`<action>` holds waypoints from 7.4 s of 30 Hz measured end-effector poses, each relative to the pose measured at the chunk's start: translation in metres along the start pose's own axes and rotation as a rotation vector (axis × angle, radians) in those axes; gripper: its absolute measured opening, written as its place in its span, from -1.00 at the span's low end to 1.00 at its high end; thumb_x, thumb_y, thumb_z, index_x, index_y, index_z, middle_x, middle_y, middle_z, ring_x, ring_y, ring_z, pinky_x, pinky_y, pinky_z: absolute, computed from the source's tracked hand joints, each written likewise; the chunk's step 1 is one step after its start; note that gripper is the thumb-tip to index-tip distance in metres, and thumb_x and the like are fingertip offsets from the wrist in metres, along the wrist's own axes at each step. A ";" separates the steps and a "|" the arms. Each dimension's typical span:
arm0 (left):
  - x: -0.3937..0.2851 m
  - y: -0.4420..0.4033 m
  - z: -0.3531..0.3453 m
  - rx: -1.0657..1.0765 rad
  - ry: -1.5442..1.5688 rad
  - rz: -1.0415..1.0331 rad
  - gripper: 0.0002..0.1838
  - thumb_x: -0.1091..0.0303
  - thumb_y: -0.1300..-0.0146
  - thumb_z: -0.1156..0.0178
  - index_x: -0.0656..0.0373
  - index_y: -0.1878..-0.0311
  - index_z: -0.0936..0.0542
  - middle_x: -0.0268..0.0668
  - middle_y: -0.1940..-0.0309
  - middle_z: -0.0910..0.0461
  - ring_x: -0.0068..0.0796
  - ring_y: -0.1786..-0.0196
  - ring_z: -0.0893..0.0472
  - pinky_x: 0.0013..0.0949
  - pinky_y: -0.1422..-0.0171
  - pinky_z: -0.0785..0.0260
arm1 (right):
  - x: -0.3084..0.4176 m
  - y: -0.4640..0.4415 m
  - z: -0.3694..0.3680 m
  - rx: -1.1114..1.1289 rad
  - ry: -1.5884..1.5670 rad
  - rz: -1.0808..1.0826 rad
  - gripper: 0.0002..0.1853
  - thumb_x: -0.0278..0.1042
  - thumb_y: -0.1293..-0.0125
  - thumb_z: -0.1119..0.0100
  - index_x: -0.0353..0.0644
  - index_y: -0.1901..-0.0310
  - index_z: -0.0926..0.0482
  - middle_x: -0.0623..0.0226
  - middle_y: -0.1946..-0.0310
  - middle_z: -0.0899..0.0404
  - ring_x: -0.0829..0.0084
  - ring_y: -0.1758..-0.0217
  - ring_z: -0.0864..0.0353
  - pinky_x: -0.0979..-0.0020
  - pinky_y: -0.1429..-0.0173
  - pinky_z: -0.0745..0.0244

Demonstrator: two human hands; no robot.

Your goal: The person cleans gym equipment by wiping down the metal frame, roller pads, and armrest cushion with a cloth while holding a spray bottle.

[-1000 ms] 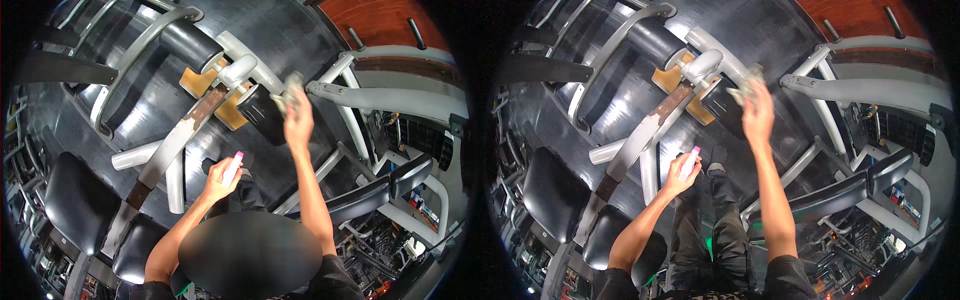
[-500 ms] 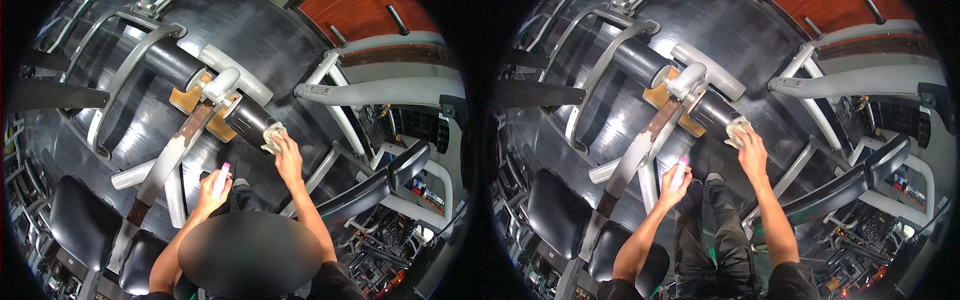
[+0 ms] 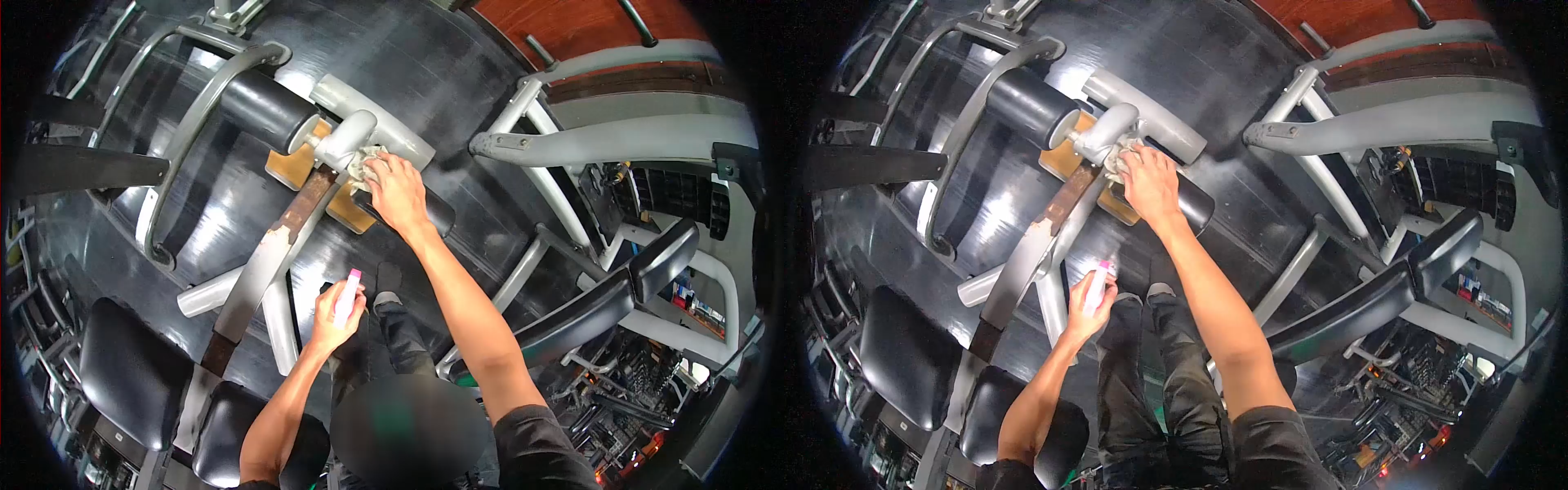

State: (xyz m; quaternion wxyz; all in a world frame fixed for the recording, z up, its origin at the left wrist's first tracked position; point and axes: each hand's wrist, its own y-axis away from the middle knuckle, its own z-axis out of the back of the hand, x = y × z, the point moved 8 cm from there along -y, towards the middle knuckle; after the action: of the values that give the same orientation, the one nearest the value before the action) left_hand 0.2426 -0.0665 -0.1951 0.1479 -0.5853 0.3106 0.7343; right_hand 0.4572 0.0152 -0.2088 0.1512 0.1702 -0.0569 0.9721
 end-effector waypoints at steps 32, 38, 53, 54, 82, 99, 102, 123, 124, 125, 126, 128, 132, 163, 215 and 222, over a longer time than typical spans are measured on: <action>-0.003 0.000 -0.004 0.031 -0.025 -0.006 -0.84 0.63 -0.15 -0.25 0.30 0.17 -0.58 -0.24 0.35 -0.63 -0.50 0.28 -0.65 -0.44 0.14 -0.46 | -0.082 0.121 0.042 -0.071 -0.100 -0.382 -0.64 -0.40 -0.25 -0.27 -0.10 -0.10 -0.58 0.15 -0.16 -0.49 0.09 -0.13 -0.51 0.19 -0.25 -0.44; -0.006 0.000 -0.005 0.026 -0.045 -0.086 -0.81 0.63 -0.12 -0.28 0.29 0.18 -0.58 -0.21 0.37 -0.64 -0.36 0.33 -0.69 -0.38 0.21 -0.51 | 0.001 0.037 0.044 -0.241 -0.205 -0.065 -0.50 -0.37 -0.10 -0.40 0.02 -0.13 -0.57 0.20 -0.30 -0.41 0.07 -0.29 -0.42 0.17 -0.32 -0.38; -0.001 0.001 -0.005 0.014 0.002 -0.026 -0.83 0.60 -0.13 -0.28 0.30 0.18 -0.58 -0.16 0.37 -0.65 -0.35 0.30 -0.70 -0.36 0.19 -0.51 | -0.145 0.199 0.042 0.171 -0.149 -0.665 -0.62 -0.42 -0.36 -0.13 -0.16 -0.20 -0.51 -0.01 -0.11 -0.59 0.01 -0.20 -0.57 0.17 -0.29 -0.46; -0.002 0.001 -0.005 0.009 0.004 -0.026 -0.83 0.60 -0.13 -0.28 0.30 0.18 -0.58 -0.16 0.37 -0.65 -0.35 0.30 -0.70 -0.36 0.19 -0.51 | -0.149 0.203 0.053 0.107 -0.198 -0.717 -0.63 -0.41 -0.38 -0.11 -0.19 -0.21 -0.50 -0.03 -0.10 -0.59 0.03 -0.21 -0.57 0.18 -0.30 -0.44; -0.002 0.001 -0.005 0.013 -0.022 -0.016 -0.84 0.61 -0.13 -0.29 0.31 0.20 -0.58 -0.19 0.37 -0.63 -0.33 0.32 -0.69 -0.37 0.21 -0.51 | -0.156 0.082 0.075 0.075 -0.249 -0.698 -0.58 -0.13 -0.44 -0.04 -0.15 -0.22 -0.51 -0.11 -0.04 -0.61 -0.05 -0.19 -0.57 0.13 -0.24 -0.46; 0.001 0.000 -0.005 0.012 -0.047 -0.026 -0.83 0.65 -0.11 -0.27 0.31 0.21 -0.57 -0.17 0.32 -0.66 -0.36 0.29 -0.71 -0.37 0.21 -0.52 | -0.141 0.138 0.035 0.187 -0.180 -0.584 -0.70 -0.34 -0.36 -0.10 -0.14 -0.10 -0.55 0.02 -0.06 -0.58 -0.05 -0.15 -0.56 0.09 -0.22 -0.47; -0.002 0.001 -0.007 0.014 -0.021 -0.102 -0.83 0.64 -0.12 -0.27 0.31 0.20 -0.57 -0.18 0.34 -0.65 -0.36 0.31 -0.70 -0.38 0.22 -0.51 | -0.224 0.199 0.010 0.457 -0.184 -0.769 -0.62 -0.14 -0.41 -0.04 -0.14 -0.15 -0.55 -0.04 -0.09 -0.60 -0.03 -0.19 -0.56 0.10 -0.25 -0.44; 0.008 0.003 -0.008 0.028 -0.064 -0.018 -0.83 0.64 -0.14 -0.26 0.31 0.18 -0.58 -0.22 0.39 -0.65 -0.46 0.30 -0.69 -0.43 0.18 -0.49 | -0.078 0.146 0.042 -0.169 -0.347 -0.524 -0.53 -0.44 -0.26 -0.23 -0.14 -0.23 -0.47 0.05 -0.04 -0.49 0.05 -0.09 -0.50 0.19 -0.21 -0.41; 0.008 0.003 -0.008 0.023 -0.055 -0.017 -0.83 0.64 -0.14 -0.26 0.31 0.18 -0.58 -0.23 0.39 -0.65 -0.46 0.30 -0.69 -0.43 0.17 -0.50 | -0.078 0.141 0.048 -0.249 -0.441 -0.577 -0.45 -0.43 -0.30 -0.20 -0.14 -0.34 -0.38 0.04 -0.04 -0.48 0.08 -0.11 -0.50 0.21 -0.23 -0.39; 0.007 0.003 -0.008 0.020 -0.057 -0.012 -0.83 0.64 -0.14 -0.26 0.31 0.18 -0.58 -0.23 0.39 -0.65 -0.46 0.30 -0.69 -0.43 0.17 -0.50 | -0.077 0.133 0.051 -0.252 -0.495 -0.593 -0.41 -0.45 -0.27 -0.22 -0.15 -0.36 -0.37 0.04 -0.05 -0.48 0.10 -0.13 -0.50 0.22 -0.25 -0.38; 0.007 0.003 -0.009 0.028 -0.057 -0.006 -0.83 0.64 -0.14 -0.26 0.31 0.18 -0.59 -0.22 0.39 -0.65 -0.45 0.29 -0.69 -0.43 0.17 -0.50 | -0.066 0.119 0.060 -0.286 -0.453 -0.492 -0.39 -0.45 -0.25 -0.25 -0.15 -0.36 -0.38 0.05 -0.06 -0.48 0.11 -0.14 -0.49 0.23 -0.26 -0.37; 0.006 0.004 -0.008 0.036 -0.059 0.001 -0.83 0.64 -0.14 -0.27 0.31 0.17 -0.59 -0.22 0.39 -0.65 -0.45 0.29 -0.69 -0.43 0.16 -0.50 | -0.041 0.088 0.063 -0.320 -0.378 -0.283 -0.38 -0.39 -0.18 -0.34 -0.12 -0.32 -0.43 0.09 -0.07 -0.48 0.10 -0.17 -0.44 0.18 -0.28 -0.35; 0.011 0.005 -0.011 0.055 -0.056 0.013 -0.82 0.63 -0.14 -0.28 0.31 0.17 -0.59 -0.22 0.37 -0.66 -0.43 0.28 -0.69 -0.42 0.15 -0.51 | 0.013 0.019 0.016 -0.096 -0.140 0.018 -0.41 -0.33 -0.01 -0.45 -0.03 -0.17 -0.56 0.20 -0.21 -0.46 0.10 -0.39 -0.31 0.11 -0.44 -0.23; 0.019 0.003 -0.002 0.013 -0.078 0.045 -0.80 0.64 -0.12 -0.27 0.31 0.16 -0.58 -0.17 0.30 -0.67 -0.40 0.28 -0.68 -0.39 0.14 -0.50 | 0.007 0.044 0.004 -0.079 -0.034 0.071 -0.50 -0.53 -0.01 -0.24 -0.02 -0.08 -0.64 0.38 -0.26 -0.51 0.21 -0.39 -0.38 0.12 -0.48 -0.17; -0.019 -0.140 0.041 -0.240 -0.153 0.388 -0.77 0.26 -0.24 -0.36 0.21 0.21 -0.62 -0.37 0.53 -0.53 -0.62 0.44 -0.44 -0.41 0.30 -0.35 | -0.244 0.187 -0.008 0.045 -1.261 -1.245 -0.52 0.01 -0.52 0.03 -0.21 -0.24 -0.46 0.25 -0.10 -0.60 0.28 -0.09 -0.63 0.22 -0.23 -0.50; -0.030 -0.156 0.032 -0.243 -0.147 0.346 -0.84 0.31 -0.22 -0.34 0.18 0.25 -0.61 -0.36 0.58 -0.50 -0.62 0.48 -0.43 -0.40 0.34 -0.33 | -0.197 0.111 0.008 0.059 -1.719 -1.160 -0.53 -0.03 -0.54 0.14 -0.08 -0.34 -0.38 0.30 -0.21 -0.53 0.29 -0.22 -0.55 0.19 -0.34 -0.44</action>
State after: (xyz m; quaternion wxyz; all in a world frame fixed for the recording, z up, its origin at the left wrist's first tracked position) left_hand 0.3163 0.0771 -0.2070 -0.0298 -0.4817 0.3040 0.8214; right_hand 0.6012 -0.1451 -0.2764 0.5002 0.8112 -0.0312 0.3014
